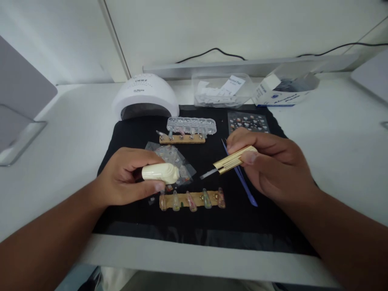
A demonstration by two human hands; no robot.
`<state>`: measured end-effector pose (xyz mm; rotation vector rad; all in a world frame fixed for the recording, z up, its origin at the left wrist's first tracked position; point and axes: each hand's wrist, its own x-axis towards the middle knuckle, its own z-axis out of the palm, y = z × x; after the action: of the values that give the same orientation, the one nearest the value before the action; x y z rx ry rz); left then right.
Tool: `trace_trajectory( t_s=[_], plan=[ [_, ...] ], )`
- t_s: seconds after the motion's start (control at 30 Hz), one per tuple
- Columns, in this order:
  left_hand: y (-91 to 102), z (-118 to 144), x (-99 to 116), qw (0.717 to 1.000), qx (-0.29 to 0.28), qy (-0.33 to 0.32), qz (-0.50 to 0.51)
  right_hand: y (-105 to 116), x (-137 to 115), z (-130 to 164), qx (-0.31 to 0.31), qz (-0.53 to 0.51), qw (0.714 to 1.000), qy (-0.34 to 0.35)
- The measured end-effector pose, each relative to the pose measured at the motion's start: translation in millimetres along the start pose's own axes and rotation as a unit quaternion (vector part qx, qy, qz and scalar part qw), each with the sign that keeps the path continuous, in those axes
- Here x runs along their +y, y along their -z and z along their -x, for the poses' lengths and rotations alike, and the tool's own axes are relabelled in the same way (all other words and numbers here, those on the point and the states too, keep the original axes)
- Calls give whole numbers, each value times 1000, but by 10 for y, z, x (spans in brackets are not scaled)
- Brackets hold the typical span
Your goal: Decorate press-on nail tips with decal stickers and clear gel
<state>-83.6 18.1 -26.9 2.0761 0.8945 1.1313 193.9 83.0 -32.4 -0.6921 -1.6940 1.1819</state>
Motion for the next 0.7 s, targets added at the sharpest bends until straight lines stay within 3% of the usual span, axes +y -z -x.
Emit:
trace_trajectory(
  t_s=[0.33, 0.7],
  plan=[
    [-13, -25, 1, 1000, -20, -5, 2, -45, 31, 33, 56, -29, 998, 10],
    [-50, -33, -13, 1000, -22, -8, 5, -114, -56, 70, 4, 58, 995, 86]
  ],
)
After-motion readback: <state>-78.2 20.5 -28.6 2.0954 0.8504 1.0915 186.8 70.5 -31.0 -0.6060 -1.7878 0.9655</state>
